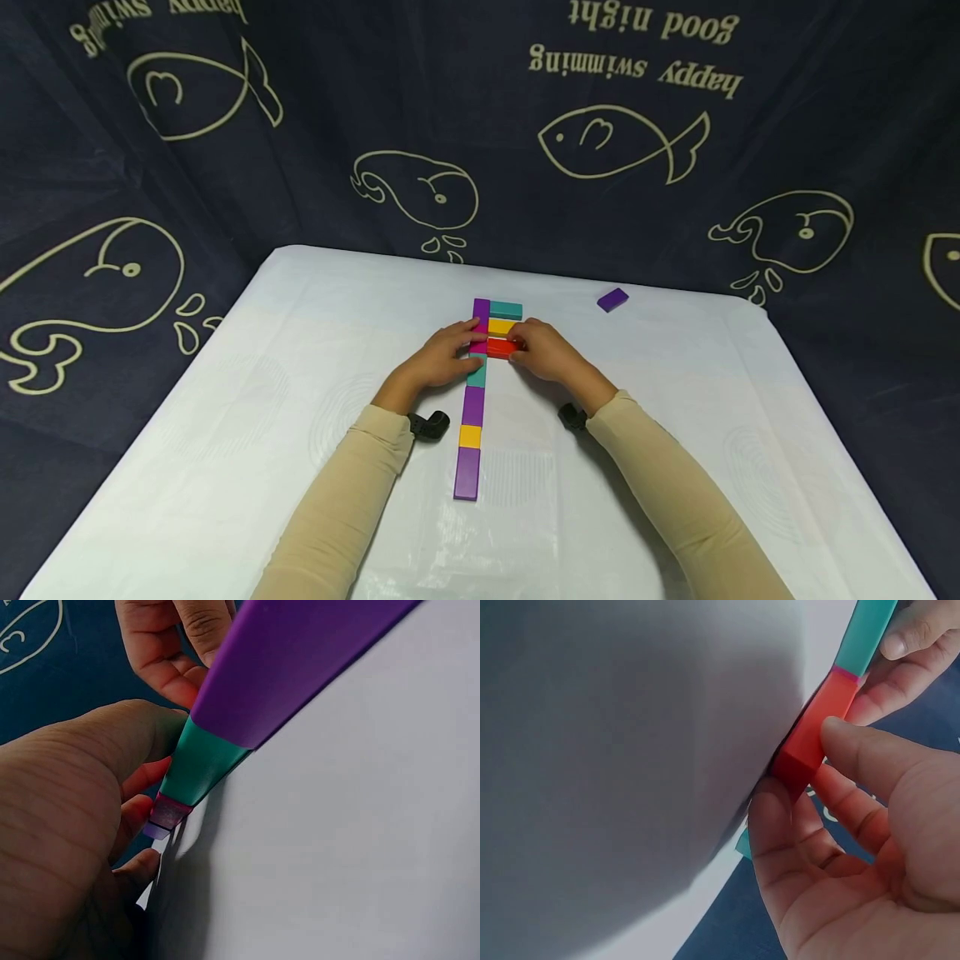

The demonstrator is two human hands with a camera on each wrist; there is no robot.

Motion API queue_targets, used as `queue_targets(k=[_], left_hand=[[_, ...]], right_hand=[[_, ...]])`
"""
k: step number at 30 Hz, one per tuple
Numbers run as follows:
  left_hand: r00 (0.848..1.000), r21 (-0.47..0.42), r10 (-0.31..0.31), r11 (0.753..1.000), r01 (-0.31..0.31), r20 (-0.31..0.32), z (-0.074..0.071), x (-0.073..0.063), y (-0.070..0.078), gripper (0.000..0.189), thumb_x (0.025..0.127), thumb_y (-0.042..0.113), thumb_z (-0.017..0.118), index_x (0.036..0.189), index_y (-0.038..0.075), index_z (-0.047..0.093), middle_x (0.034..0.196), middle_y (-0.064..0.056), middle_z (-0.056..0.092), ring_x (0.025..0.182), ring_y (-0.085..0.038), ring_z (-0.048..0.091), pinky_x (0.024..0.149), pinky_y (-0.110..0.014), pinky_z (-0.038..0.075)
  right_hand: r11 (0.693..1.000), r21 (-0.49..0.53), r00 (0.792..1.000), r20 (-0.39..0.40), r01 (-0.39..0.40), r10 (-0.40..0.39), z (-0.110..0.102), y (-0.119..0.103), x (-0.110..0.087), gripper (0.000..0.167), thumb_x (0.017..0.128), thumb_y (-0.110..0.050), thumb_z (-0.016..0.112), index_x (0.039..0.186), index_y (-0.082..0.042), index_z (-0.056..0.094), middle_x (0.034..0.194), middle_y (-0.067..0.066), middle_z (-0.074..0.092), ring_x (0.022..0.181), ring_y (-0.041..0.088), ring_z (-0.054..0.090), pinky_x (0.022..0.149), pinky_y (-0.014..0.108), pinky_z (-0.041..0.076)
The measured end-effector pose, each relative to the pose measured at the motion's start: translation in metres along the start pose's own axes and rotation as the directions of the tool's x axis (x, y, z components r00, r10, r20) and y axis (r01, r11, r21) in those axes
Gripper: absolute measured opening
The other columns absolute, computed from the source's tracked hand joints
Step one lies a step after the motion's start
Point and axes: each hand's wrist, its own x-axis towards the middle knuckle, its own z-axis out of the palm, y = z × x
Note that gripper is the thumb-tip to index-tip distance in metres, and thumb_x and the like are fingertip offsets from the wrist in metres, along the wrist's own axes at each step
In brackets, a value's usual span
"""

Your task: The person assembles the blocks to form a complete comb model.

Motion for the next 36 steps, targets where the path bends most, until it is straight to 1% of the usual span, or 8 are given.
queue_targets(k=[15, 22, 26, 30, 36], left_hand=[[1.0, -0.003, -0.002, 1.0, 0.002, -0.001, 0.0, 0.001, -0.001, 0.051, 0.095, 0.026, 0.064, 0.143, 0.011, 0.054, 0.162, -0.006, 0.028, 0.148, -0.033, 0.022, 0.119, -0.053, 0.017], [1.0, -0.004, 0.0, 1.0, 0.0, 0.001, -0.001, 0.001, -0.001, 0.051, 0.095, 0.026, 0.064, 0.143, 0.011, 0.054, 0.162, -0.006, 0.028, 0.148, -0.032, 0.022, 0.119, -0.053, 0.017], [1.0, -0.007, 0.008, 1.0, -0.008, -0.003, -0.001, 0.0, 0.0, 0.051, 0.095, 0.026, 0.063, 0.143, 0.01, 0.054, 0.162, -0.007, 0.028, 0.148, -0.034, 0.022, 0.118, -0.054, 0.017], [1.0, 0.002, 0.002, 1.0, -0.002, -0.003, 0.0, 0.0, 0.0, 0.052, 0.095, 0.028, 0.063, 0.144, 0.011, 0.054, 0.162, -0.007, 0.028, 0.148, -0.033, 0.021, 0.119, -0.053, 0.017], [1.0, 0.014, 0.001, 1.0, -0.001, -0.001, 0.001, 0.001, -0.001, 0.052, 0.096, 0.028, 0.063, 0.144, 0.011, 0.053, 0.162, -0.006, 0.027, 0.149, -0.03, 0.021, 0.12, -0.05, 0.015]], right_hand=[[1.0, -0.016, 1.0, 0.003, 0.007, -0.007, 0.0, 0.001, 0.003, 0.028, 0.091, -0.012, 0.072, 0.117, -0.003, 0.066, 0.101, 0.009, 0.061, 0.09, 0.024, 0.056, 0.088, 0.038, 0.05], [1.0, -0.007, 1.0, -0.003, 0.014, -0.014, 0.0, 0.001, 0.001, 0.031, 0.091, -0.014, 0.072, 0.12, -0.004, 0.066, 0.105, 0.009, 0.061, 0.092, 0.024, 0.055, 0.089, 0.038, 0.05], [1.0, 0.002, 1.0, -0.012, 0.024, -0.024, -0.003, 0.003, -0.001, 0.03, 0.092, -0.014, 0.071, 0.119, -0.004, 0.067, 0.108, 0.01, 0.062, 0.094, 0.024, 0.056, 0.09, 0.039, 0.05], [0.999, 0.036, 0.999, -0.019, 0.038, -0.037, -0.01, 0.01, -0.003, 0.028, 0.092, -0.012, 0.07, 0.118, -0.003, 0.067, 0.113, 0.012, 0.062, 0.098, 0.026, 0.058, 0.093, 0.042, 0.05], [0.997, 0.079, 0.999, -0.047, 0.024, -0.021, -0.025, 0.034, -0.006, 0.031, 0.093, -0.011, 0.067, 0.123, -0.002, 0.064, 0.12, 0.016, 0.06, 0.102, 0.029, 0.058, 0.094, 0.045, 0.051]])
